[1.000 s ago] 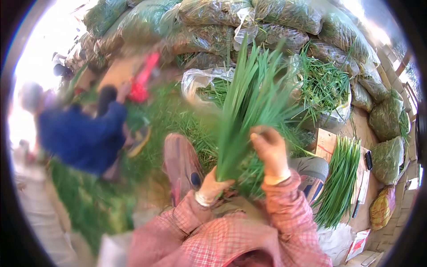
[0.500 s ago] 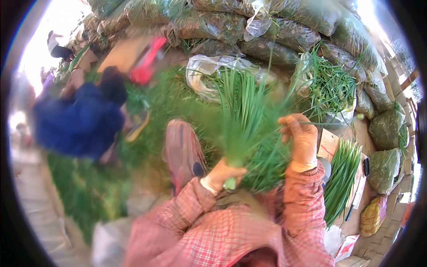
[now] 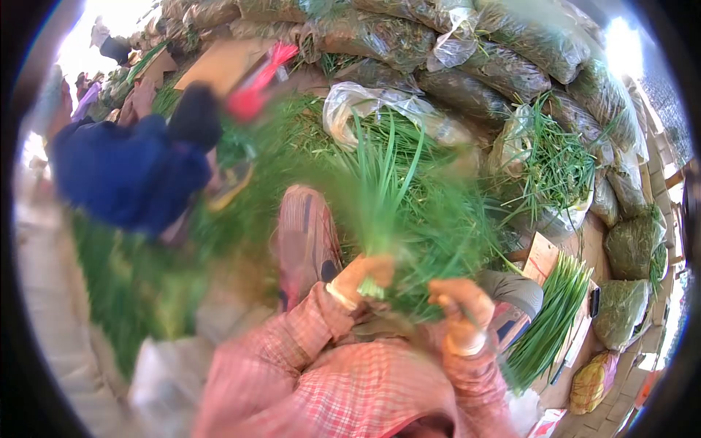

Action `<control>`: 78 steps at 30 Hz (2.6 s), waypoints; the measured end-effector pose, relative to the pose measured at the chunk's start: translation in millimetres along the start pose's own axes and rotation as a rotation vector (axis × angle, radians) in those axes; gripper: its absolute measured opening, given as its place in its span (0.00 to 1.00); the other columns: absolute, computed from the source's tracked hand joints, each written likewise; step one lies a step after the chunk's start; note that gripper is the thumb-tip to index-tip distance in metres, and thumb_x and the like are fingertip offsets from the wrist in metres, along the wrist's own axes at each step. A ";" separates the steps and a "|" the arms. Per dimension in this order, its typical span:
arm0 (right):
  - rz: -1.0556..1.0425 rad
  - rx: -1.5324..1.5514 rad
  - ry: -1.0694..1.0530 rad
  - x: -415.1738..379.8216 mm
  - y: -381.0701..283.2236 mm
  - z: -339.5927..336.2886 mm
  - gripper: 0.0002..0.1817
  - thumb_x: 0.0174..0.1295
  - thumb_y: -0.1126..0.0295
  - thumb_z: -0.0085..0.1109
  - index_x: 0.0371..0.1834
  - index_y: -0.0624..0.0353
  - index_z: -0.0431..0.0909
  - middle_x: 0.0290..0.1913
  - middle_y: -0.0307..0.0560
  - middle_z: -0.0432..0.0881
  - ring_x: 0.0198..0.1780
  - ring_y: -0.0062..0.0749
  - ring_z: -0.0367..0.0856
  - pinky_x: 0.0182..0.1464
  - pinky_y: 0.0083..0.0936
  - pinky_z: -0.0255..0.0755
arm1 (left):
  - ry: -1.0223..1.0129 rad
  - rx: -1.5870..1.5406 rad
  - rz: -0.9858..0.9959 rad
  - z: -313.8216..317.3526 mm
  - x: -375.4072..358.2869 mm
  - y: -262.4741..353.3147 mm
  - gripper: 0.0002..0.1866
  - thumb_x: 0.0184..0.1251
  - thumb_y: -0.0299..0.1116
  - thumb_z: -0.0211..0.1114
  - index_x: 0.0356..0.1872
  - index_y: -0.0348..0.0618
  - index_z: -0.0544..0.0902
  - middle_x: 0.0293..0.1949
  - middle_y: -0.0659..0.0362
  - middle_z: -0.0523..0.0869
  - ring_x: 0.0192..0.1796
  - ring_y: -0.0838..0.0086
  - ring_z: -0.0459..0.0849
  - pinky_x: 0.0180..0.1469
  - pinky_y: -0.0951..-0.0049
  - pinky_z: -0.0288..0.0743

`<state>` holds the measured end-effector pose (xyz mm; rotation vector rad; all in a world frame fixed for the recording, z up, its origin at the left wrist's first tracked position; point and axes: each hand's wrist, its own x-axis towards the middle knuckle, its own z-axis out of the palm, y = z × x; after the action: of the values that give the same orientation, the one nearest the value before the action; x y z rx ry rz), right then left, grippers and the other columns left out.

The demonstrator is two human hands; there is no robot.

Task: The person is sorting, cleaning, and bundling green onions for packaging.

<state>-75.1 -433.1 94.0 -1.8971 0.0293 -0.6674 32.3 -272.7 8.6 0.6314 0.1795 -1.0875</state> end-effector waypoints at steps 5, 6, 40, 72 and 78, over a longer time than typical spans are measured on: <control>0.315 0.369 0.311 0.4 9.0 -5.2 0.10 0.55 0.70 0.59 0.34 0.67 0.78 0.29 0.49 0.79 0.25 0.30 0.76 0.27 0.22 0.70 | -0.193 0.055 0.085 -19.9 -0.1 -3.3 0.19 0.59 0.27 0.57 0.51 0.36 0.66 0.27 0.65 0.67 0.26 0.85 0.64 0.28 0.86 0.62; 0.303 0.377 0.320 1.1 9.1 -7.5 0.11 0.56 0.68 0.58 0.33 0.66 0.78 0.31 0.49 0.79 0.25 0.30 0.76 0.27 0.23 0.70 | -0.169 0.024 0.067 -9.1 -5.7 0.2 0.21 0.59 0.28 0.58 0.52 0.36 0.65 0.28 0.65 0.67 0.26 0.85 0.64 0.28 0.86 0.62; -0.492 -0.267 -0.645 -41.1 -18.8 67.3 0.20 0.45 0.77 0.54 0.46 0.64 0.73 0.34 0.46 0.79 0.33 0.35 0.78 0.34 0.27 0.73 | 0.089 -0.348 0.233 21.3 38.1 19.4 0.28 0.56 0.60 0.55 0.44 0.45 0.68 0.20 0.68 0.65 0.18 0.84 0.62 0.20 0.82 0.59; 0.282 -1.441 -0.125 -107.5 -98.8 -159.1 0.28 0.44 0.71 0.55 0.55 0.44 0.70 0.30 0.41 0.77 0.31 0.32 0.78 0.30 0.27 0.74 | -1.480 1.866 -0.548 296.7 45.5 -68.8 0.29 0.44 0.47 0.70 0.45 0.38 0.77 0.40 0.54 0.82 0.40 0.72 0.79 0.44 0.71 0.73; 0.703 -0.837 0.158 -150.3 -62.1 -211.4 0.42 0.37 0.75 0.56 0.64 0.48 0.57 0.28 0.58 0.77 0.24 0.43 0.78 0.26 0.35 0.71 | -1.511 1.533 -0.080 313.6 107.3 -140.7 0.24 0.53 0.41 0.65 0.48 0.36 0.74 0.43 0.53 0.80 0.44 0.70 0.78 0.47 0.70 0.72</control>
<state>-316.3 -537.5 139.2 -2.3797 1.1763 -0.3155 -90.9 -574.3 161.8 0.9003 -2.1059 -1.3787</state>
